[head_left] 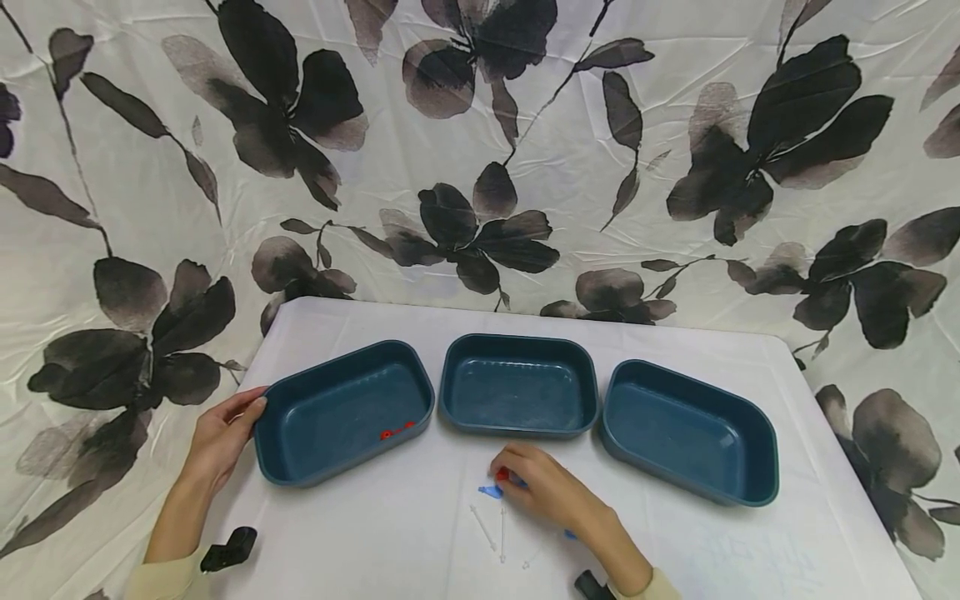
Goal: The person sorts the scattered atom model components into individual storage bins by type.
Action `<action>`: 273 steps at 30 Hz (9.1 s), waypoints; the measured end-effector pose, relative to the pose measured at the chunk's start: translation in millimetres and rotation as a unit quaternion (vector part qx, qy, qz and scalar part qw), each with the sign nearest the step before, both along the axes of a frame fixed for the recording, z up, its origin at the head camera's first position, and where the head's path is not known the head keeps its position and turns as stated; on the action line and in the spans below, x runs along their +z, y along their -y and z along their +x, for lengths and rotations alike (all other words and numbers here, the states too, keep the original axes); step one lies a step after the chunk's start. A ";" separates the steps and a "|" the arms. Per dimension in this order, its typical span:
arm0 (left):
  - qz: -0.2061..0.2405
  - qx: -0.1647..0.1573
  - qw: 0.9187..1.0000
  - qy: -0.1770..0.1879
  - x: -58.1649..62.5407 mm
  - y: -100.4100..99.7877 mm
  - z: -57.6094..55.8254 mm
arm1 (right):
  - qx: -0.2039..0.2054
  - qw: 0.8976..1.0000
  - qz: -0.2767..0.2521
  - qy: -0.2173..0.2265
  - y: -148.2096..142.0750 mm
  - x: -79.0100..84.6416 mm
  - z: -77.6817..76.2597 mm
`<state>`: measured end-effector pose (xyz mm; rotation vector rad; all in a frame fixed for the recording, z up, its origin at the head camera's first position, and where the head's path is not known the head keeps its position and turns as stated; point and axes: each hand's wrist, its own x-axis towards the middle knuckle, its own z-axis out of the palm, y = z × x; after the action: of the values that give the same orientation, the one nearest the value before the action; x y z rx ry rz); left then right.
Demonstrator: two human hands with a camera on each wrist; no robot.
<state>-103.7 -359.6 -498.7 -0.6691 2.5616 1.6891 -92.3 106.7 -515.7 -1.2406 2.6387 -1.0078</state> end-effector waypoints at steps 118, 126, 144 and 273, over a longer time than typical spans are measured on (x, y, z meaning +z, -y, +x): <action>0.011 -0.002 1.000 -0.011 1.3 0.3 1.5 | 0.110 0.986 0.069 0.103 188.2 27.3 -96.8; 0.009 -0.004 1.000 -0.002 2.0 -1.0 -0.2 | 0.112 0.975 0.102 0.163 191.8 28.7 -99.5; 0.004 0.002 1.000 0.012 0.8 -0.2 -0.6 | 0.122 0.965 0.136 0.190 193.5 31.6 -101.5; -0.165 -0.045 0.979 -0.110 46.6 -117.9 11.6 | -0.108 0.979 -0.170 -0.032 -38.3 12.6 -3.1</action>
<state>-92.2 -241.8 -452.1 -0.3792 3.0129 1.3957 -95.4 145.0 -503.1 -1.0660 2.7803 -1.5329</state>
